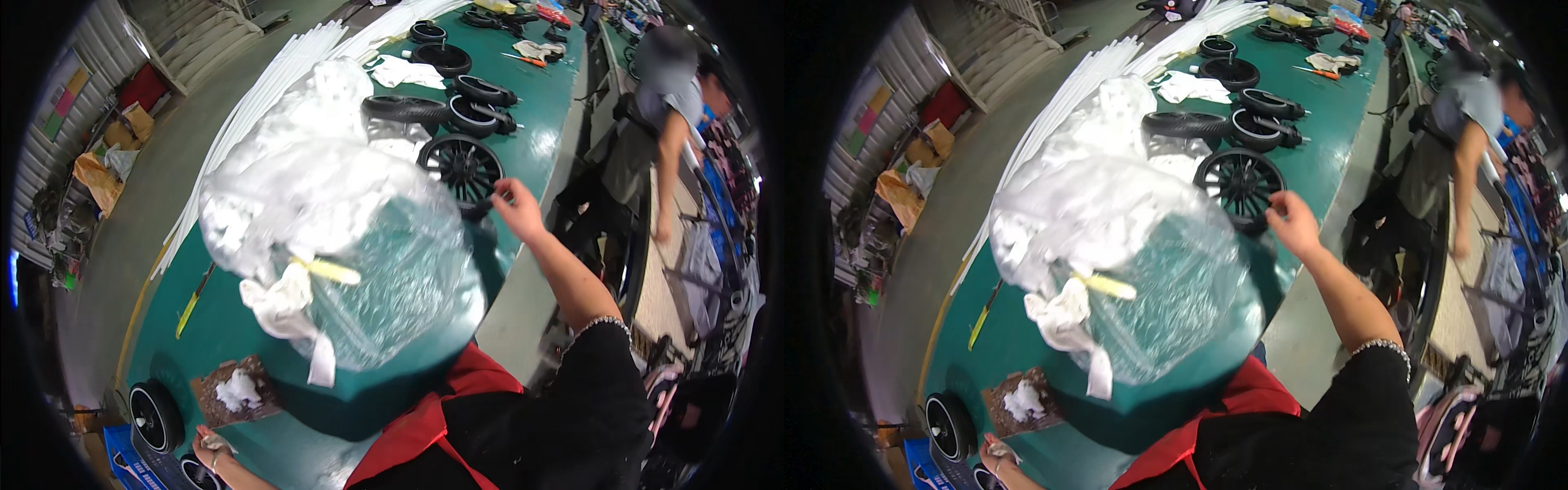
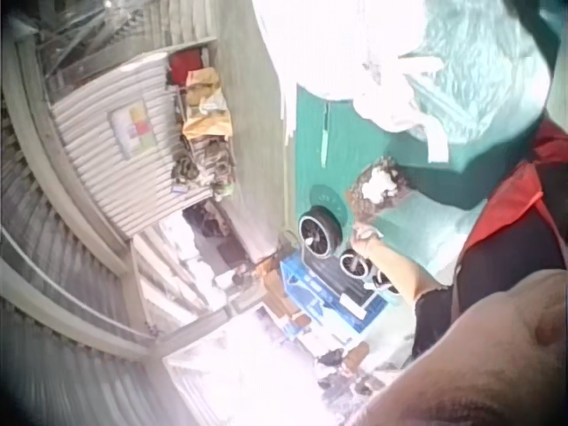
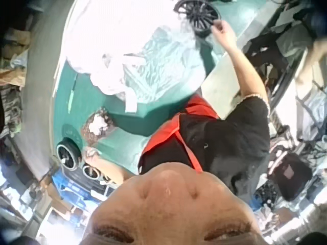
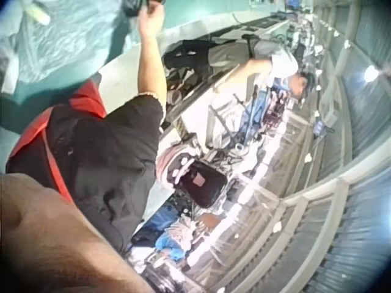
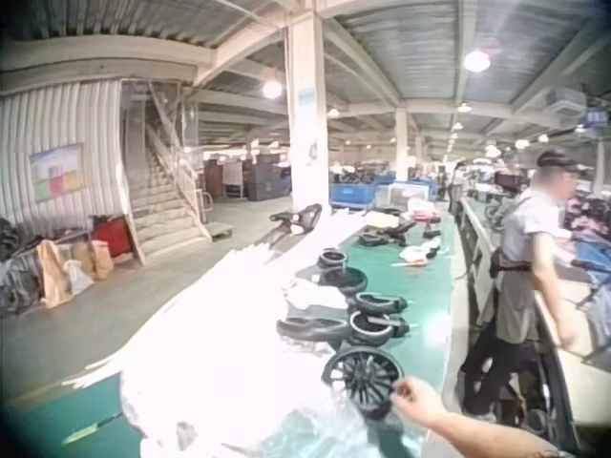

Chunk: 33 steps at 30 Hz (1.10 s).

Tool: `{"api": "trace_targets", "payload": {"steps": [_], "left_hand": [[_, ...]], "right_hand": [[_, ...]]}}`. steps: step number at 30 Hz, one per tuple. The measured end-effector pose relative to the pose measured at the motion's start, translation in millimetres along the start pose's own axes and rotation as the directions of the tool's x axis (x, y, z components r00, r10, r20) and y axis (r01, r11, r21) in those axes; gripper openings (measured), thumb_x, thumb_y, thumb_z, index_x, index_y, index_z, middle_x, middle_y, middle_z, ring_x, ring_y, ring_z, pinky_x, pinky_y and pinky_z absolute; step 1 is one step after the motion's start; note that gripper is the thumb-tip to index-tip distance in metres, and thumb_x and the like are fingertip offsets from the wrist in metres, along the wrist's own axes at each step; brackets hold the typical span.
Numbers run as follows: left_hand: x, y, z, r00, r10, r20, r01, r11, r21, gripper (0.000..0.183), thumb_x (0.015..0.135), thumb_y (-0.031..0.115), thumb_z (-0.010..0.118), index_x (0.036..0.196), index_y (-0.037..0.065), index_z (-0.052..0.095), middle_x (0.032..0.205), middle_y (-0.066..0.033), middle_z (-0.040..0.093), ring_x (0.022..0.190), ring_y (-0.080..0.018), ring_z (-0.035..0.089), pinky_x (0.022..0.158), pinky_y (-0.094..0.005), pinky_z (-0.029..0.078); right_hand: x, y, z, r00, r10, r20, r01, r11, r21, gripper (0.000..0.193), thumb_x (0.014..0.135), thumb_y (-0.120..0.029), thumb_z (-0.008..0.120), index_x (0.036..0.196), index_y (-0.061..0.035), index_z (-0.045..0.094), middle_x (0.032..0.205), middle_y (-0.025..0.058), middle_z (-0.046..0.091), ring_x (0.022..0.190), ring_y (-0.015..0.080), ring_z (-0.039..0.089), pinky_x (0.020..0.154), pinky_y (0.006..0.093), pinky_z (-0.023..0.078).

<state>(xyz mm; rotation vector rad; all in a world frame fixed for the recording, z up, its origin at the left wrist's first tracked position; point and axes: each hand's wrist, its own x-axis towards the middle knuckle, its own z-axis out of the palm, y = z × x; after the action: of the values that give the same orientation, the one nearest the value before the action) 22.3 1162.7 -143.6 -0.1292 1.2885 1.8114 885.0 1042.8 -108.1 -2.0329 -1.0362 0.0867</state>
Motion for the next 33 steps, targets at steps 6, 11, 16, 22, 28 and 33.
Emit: {"api": "trace_targets", "payload": {"steps": [6, 11, 16, 22, 28, 33], "left_hand": [[-159, -80, 19, 0.754, -0.218, 0.62, -0.063, 0.915, 0.399, 0.027, 0.085, 0.007, 0.052, 0.11, -0.005, 0.054, 0.104, -0.0114, 0.063, 0.095, -0.0217, 0.061, 0.088, -0.0278, 0.05], [-294, -182, 127, 0.978, 0.017, 0.21, -0.105, 0.904, 0.414, 0.021, 0.086, 0.008, 0.051, 0.104, 0.0, 0.056, 0.098, -0.0077, 0.062, 0.089, -0.0188, 0.06, 0.079, -0.026, 0.05], [-339, -198, 160, 0.963, -0.011, 0.27, -0.102, 0.91, 0.401, 0.022, 0.087, 0.004, 0.05, 0.107, -0.004, 0.055, 0.103, -0.0114, 0.063, 0.095, -0.0216, 0.062, 0.088, -0.0282, 0.054], [-373, -232, 189, 0.938, -0.088, 0.336, -0.048, 0.925, 0.377, 0.028, 0.087, 0.005, 0.051, 0.114, -0.002, 0.056, 0.107, -0.0123, 0.063, 0.094, -0.0206, 0.063, 0.085, -0.0302, 0.054], [-402, -255, 205, 0.964, -0.097, 0.247, -0.045, 0.856, 0.515, 0.028, 0.087, 0.007, 0.054, 0.113, 0.001, 0.058, 0.106, -0.008, 0.064, 0.095, -0.0191, 0.062, 0.079, -0.0287, 0.052], [-399, -265, 203, 0.941, -0.151, 0.302, -0.021, 0.866, 0.499, 0.028, 0.086, 0.006, 0.055, 0.113, 0.0, 0.058, 0.107, -0.0091, 0.063, 0.097, -0.0208, 0.061, 0.079, -0.0283, 0.053]], "right_hand": [[200, 95, -3, 0.991, -0.094, 0.1, 0.132, 0.855, -0.501, 0.072, 0.065, -0.013, 0.079, 0.13, -0.0168, 0.048, 0.132, 0.0133, 0.049, 0.12, 0.0354, 0.048, 0.098, 0.0426, 0.046], [279, 100, 10, 0.875, -0.098, 0.475, 0.42, 0.643, -0.64, 0.114, 0.047, -0.029, 0.091, 0.146, -0.0287, 0.033, 0.149, 0.0201, 0.033, 0.137, 0.0431, 0.031, 0.113, 0.0497, 0.029], [316, 122, 19, 0.82, -0.048, 0.57, 0.269, 0.912, -0.31, 0.101, 0.059, -0.051, 0.084, 0.145, -0.0231, 0.039, 0.15, 0.0202, 0.034, 0.138, 0.0373, 0.033, 0.113, 0.0479, 0.028], [374, 167, 33, 0.95, -0.18, 0.255, 0.289, 0.815, -0.503, 0.062, 0.074, -0.028, 0.075, 0.13, -0.0143, 0.051, 0.123, 0.0095, 0.058, 0.117, 0.0292, 0.053, 0.1, 0.0447, 0.042], [375, 131, 7, 0.878, -0.448, 0.168, 0.473, 0.755, -0.455, 0.056, 0.07, -0.017, 0.074, 0.122, -0.0224, 0.055, 0.099, 0.0071, 0.064, 0.104, 0.0301, 0.057, 0.1, 0.0515, 0.038], [293, 82, -2, 0.775, -0.427, 0.466, 0.601, 0.726, -0.334, 0.047, 0.071, -0.016, 0.073, 0.116, -0.0205, 0.062, 0.114, 0.0136, 0.056, 0.118, 0.0331, 0.049, 0.109, 0.0599, 0.027]]}}
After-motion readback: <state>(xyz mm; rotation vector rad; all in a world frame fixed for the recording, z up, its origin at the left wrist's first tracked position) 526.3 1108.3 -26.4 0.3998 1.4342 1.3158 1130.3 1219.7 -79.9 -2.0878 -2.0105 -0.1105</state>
